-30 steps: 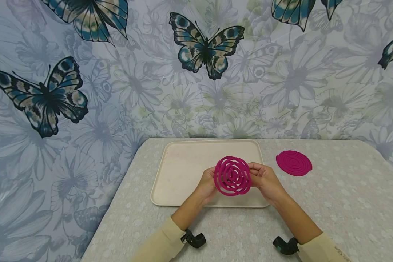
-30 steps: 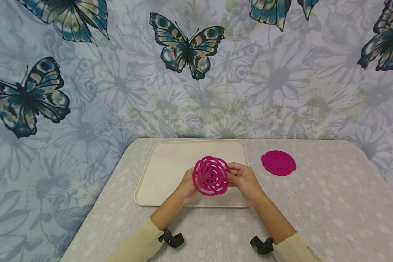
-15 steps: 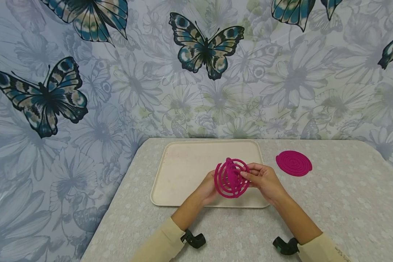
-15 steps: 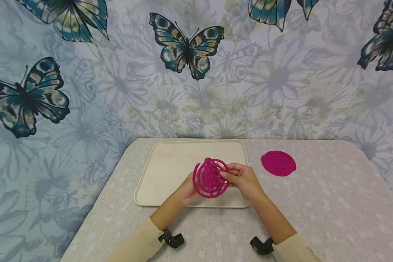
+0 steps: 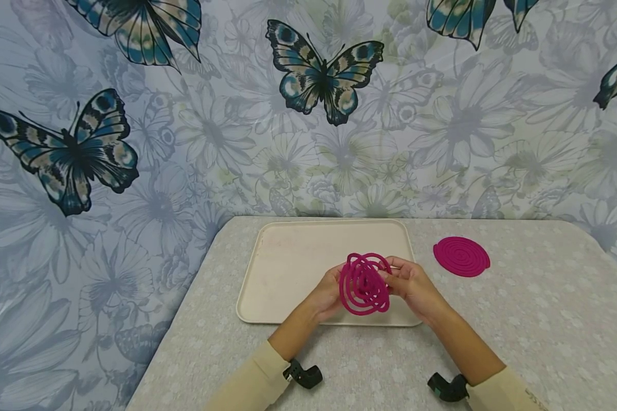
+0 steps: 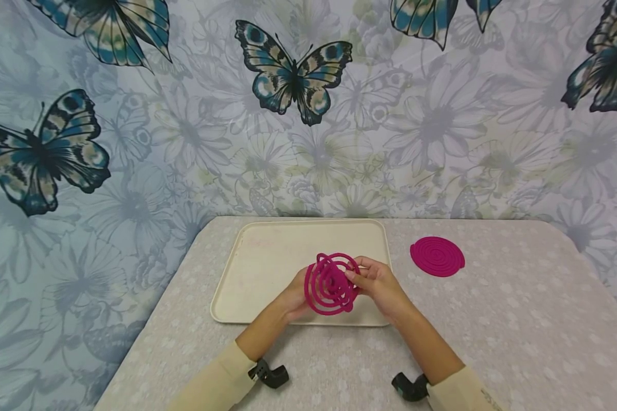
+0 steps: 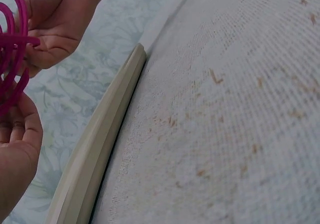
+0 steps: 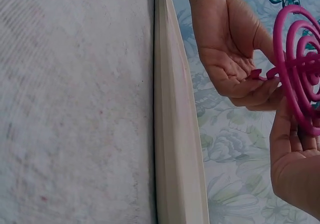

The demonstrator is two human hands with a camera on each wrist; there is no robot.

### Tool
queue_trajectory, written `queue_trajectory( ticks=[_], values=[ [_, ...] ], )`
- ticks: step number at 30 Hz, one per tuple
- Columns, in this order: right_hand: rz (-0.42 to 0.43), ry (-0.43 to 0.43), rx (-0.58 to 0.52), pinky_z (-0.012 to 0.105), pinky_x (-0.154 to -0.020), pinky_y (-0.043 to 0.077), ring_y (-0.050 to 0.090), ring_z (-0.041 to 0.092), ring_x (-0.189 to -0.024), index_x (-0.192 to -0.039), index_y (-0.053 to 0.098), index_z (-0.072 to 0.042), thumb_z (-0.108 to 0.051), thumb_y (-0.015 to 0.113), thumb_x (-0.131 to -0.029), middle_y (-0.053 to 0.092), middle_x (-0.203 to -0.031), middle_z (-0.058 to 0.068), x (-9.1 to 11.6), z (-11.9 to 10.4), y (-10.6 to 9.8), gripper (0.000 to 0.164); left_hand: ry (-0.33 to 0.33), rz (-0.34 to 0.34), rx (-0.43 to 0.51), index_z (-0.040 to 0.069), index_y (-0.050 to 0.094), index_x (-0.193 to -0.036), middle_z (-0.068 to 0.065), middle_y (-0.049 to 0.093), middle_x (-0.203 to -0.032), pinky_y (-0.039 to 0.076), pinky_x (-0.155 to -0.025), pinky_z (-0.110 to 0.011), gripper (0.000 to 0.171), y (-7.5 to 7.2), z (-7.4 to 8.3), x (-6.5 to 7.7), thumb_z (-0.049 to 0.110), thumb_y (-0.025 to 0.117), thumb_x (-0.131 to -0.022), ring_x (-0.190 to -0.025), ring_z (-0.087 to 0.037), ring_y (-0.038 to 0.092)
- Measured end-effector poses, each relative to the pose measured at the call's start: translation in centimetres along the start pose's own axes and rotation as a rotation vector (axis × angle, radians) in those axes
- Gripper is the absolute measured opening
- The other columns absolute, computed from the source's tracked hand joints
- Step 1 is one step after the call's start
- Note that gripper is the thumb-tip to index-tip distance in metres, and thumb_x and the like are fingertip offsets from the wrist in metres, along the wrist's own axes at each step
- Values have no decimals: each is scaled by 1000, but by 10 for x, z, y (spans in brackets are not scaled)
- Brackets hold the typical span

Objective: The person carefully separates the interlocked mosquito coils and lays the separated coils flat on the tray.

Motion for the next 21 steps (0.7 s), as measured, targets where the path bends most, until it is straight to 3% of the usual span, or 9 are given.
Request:
queue_trajectory(
  ticks=[6, 10, 15, 21],
  values=[
    [-69, 10, 1, 29, -84, 60, 68, 13, -94, -120, 62, -4, 4, 64, -95, 74, -103, 3, 0, 4, 3, 26, 37, 19, -31, 15, 70, -115, 5, 73, -99, 58, -80, -20, 24, 0, 4, 1, 2, 64, -97, -89, -6, 64],
    [-77, 23, 12, 26, -81, 58, 65, 13, -93, -113, 72, -9, 4, 64, -94, 72, -99, 2, 1, 7, 0, 24, 10, 4, -41, 10, 68, -122, 3, 75, -100, 59, -80, -22, 27, 1, 4, 1, -1, 59, -99, -89, -7, 69],
    [-91, 29, -26, 21, -72, 55, 61, 8, -82, -102, 76, -13, 6, 59, -95, 71, -89, -2, 2, 7, 0, 27, -2, -38, -34, 6, 65, -125, 1, 76, -97, 60, -78, -22, 32, 5, 4, 2, -8, 55, -98, -83, -7, 71],
    [-133, 37, -75, 22, -78, 59, 68, 8, -89, -106, 75, -14, 6, 50, -101, 76, -94, -1, 2, 9, 3, 32, 25, -43, -50, 9, 66, -119, 2, 76, -96, 60, -79, -23, 38, 9, 6, 4, -16, 53, -94, -84, -7, 70]
  ],
)
Point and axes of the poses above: each hand's wrist, its own x-axis away from the middle knuckle, its own y-axis out of the palm, z = x × y, the point moved 8 cm from there along -x, towards the middle knuckle
